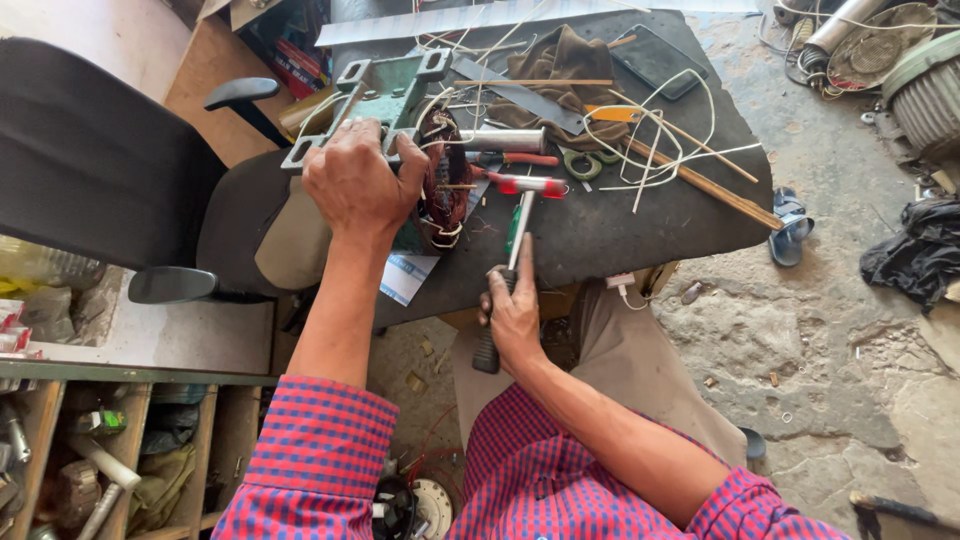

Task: The person works on a disassembled motor stator, using a wooden stick to adjust copper windings and a rubber mallet to tap the component. The person repeatedly repositions the stator and uses the tools to manipulate the internal windings.

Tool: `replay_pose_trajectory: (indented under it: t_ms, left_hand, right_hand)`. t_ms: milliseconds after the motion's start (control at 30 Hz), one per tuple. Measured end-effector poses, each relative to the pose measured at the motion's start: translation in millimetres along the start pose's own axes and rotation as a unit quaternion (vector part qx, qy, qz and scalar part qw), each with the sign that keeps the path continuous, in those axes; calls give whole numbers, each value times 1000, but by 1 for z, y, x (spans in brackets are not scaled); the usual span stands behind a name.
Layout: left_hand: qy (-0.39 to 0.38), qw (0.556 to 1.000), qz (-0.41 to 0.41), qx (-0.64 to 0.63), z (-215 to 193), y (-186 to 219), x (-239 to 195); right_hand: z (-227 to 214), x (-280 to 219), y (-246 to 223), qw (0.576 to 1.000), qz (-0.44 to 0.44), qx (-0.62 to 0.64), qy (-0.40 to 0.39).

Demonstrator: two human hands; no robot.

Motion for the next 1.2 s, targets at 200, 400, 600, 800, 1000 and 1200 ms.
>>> replay_pose_trajectory:
  t_ms: [200,400,600,800,1000,1200]
  left_hand:
    - [0,1000,5,-2,-1,1,0]
    - [-5,1000,14,10,3,-4,-5]
    - [-19,1000,7,12,10,-9,-15]
    - [-37,999,5,21,13,-14,-18]
    - [-39,999,2,23,16,-14,-17]
    - [-41,999,5,26,16,-14,-17]
  right_hand:
    - [3,1,-3,995,17,-86,-42]
    - [-4,3,-10,1000,-17,-8,15]
    - [-7,0,-14,1000,-23,-6,10]
    - [2,-3,-10,998,-5,-63,-15]
    - [0,1,-10,999,-14,-16,-36]
    - [3,0,-7,996,30,-50,-69]
Point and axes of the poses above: each hand's wrist, its own x-axis towards the middle knuckle, its own z-axis out of the palm, y = z × x, the point moved 4 cm from there along x, towards the middle knuckle, and after that the axes turned 13 degrees about -y, right-handed, at the moved point
